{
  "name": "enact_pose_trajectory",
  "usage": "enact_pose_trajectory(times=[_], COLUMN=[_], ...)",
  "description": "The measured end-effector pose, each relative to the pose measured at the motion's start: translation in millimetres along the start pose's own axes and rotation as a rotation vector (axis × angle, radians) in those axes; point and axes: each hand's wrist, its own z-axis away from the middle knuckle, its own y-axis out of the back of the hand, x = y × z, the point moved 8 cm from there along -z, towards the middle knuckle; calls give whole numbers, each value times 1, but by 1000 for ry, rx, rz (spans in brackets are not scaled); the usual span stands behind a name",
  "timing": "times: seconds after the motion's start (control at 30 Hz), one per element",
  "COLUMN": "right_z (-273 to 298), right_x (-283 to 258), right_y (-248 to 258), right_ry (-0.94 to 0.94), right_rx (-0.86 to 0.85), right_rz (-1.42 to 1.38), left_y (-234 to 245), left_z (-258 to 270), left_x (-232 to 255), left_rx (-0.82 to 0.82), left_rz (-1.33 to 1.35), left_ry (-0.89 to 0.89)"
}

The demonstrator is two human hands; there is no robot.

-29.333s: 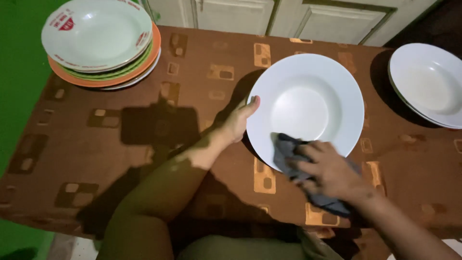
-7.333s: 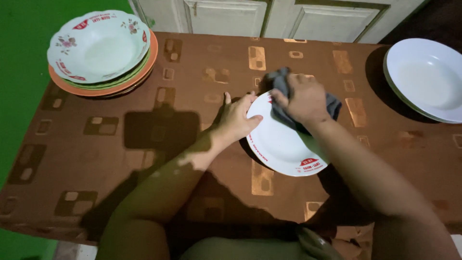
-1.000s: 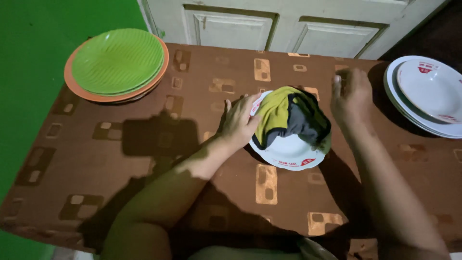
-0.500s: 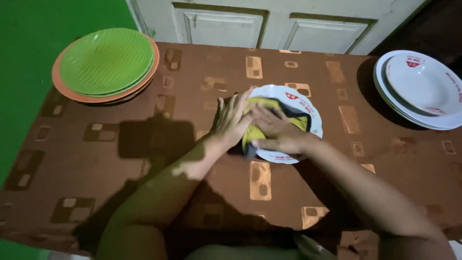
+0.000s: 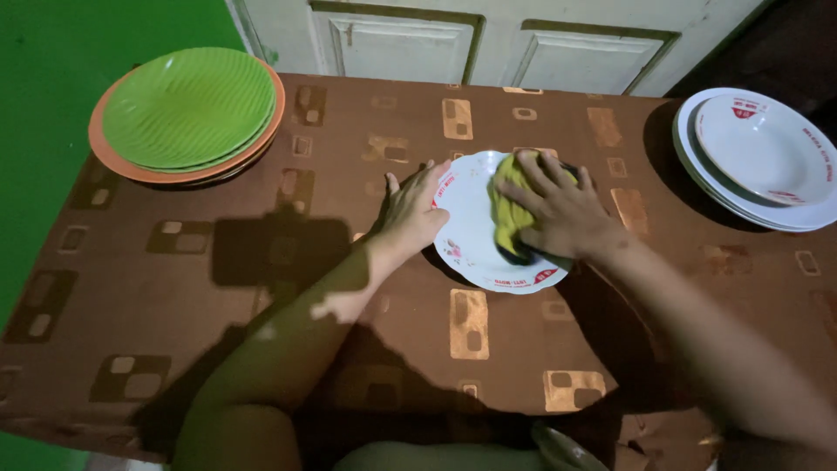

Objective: Wipe a set of colorful plates clean using a cloth while sitting at a table.

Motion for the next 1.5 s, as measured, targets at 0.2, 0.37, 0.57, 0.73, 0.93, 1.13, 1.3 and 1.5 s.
enact_pose_trajectory(times=[0.2,0.37,0.57,0.73,0.93,1.13,1.3,1.5], right_z=[-46,-10,42,7,-27,15,49,83], right_x=[-44,-91,-66,-6,-48,-110,-111,-73], right_y=[10,28,45,-14,30,45,9,72], right_ry=[-46,347,311,114,175,316,182,225], right_rx=[-50,-143,-250,294,183,-116,180,560], right_rz=[-182,-605,-733,71,-239,-475,-167,-397], left_y=[6,8,-4,-4,4,13,11,25], left_z=[5,8,0,-4,2,9,8,15], left_x=[16,18,-7,-13,6,21,19,35], left_rx=[13,47,31,9,41,112,83,-16], left_rz=[-54,-69,-71,-60,-60,-57,-56,150], left_ry=[-21,-38,-28,-37,-63,-114,-146,-124])
